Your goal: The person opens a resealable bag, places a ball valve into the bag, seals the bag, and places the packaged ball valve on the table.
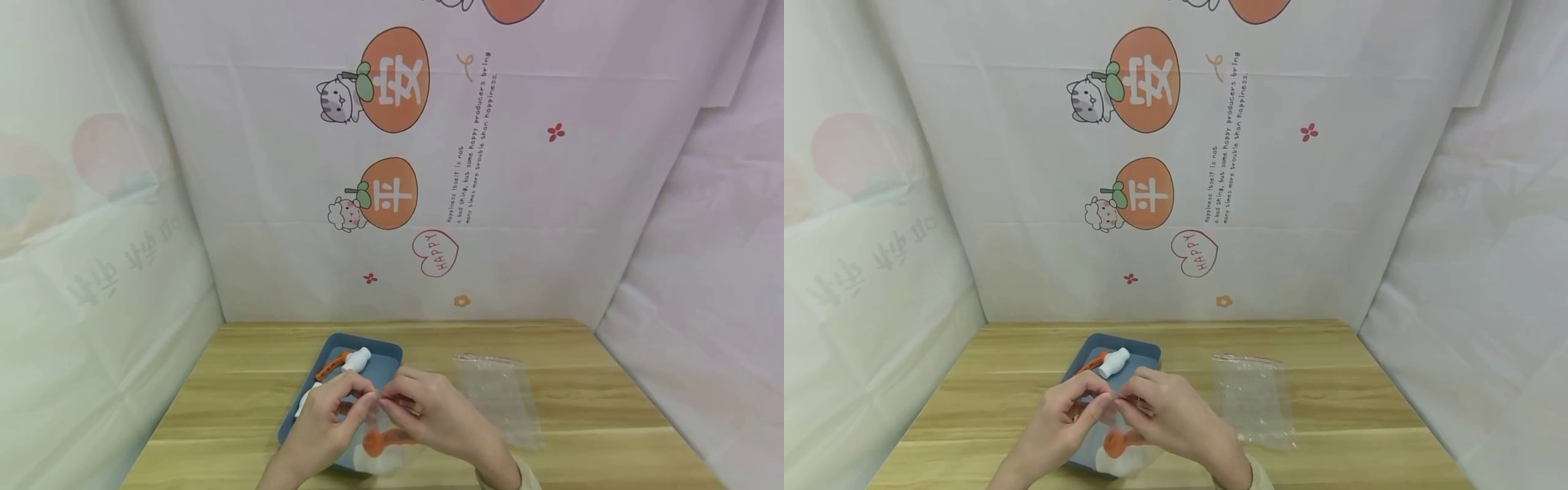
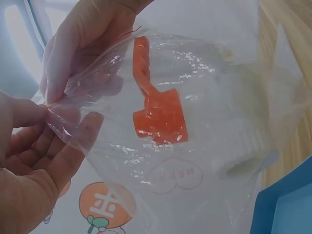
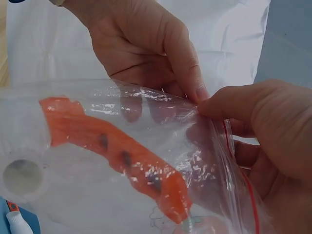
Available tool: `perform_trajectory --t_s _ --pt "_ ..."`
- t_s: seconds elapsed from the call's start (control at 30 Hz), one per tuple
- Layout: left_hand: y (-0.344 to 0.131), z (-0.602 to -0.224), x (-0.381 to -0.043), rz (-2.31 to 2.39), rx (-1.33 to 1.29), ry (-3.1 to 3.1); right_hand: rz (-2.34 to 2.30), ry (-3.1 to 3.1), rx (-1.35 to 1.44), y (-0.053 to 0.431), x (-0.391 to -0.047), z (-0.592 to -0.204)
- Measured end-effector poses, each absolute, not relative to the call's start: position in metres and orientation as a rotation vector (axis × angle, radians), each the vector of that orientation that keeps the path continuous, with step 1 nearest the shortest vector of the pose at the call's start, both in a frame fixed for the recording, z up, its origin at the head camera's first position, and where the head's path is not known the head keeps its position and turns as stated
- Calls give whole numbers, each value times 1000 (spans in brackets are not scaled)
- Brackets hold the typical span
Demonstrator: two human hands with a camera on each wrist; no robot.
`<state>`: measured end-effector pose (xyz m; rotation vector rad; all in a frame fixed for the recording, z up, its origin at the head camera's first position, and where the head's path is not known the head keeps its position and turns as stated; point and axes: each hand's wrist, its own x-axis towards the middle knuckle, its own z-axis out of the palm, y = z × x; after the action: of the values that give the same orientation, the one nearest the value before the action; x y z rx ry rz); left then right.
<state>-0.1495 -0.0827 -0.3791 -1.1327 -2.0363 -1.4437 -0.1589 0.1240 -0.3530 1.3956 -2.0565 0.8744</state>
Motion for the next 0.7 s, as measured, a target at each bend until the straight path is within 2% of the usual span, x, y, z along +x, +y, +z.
perform_trajectory --t_s 0.7 --pt "-79 -381 -149 -1405 -1128 -2040 906 -2031 1425 127 -160 -352"
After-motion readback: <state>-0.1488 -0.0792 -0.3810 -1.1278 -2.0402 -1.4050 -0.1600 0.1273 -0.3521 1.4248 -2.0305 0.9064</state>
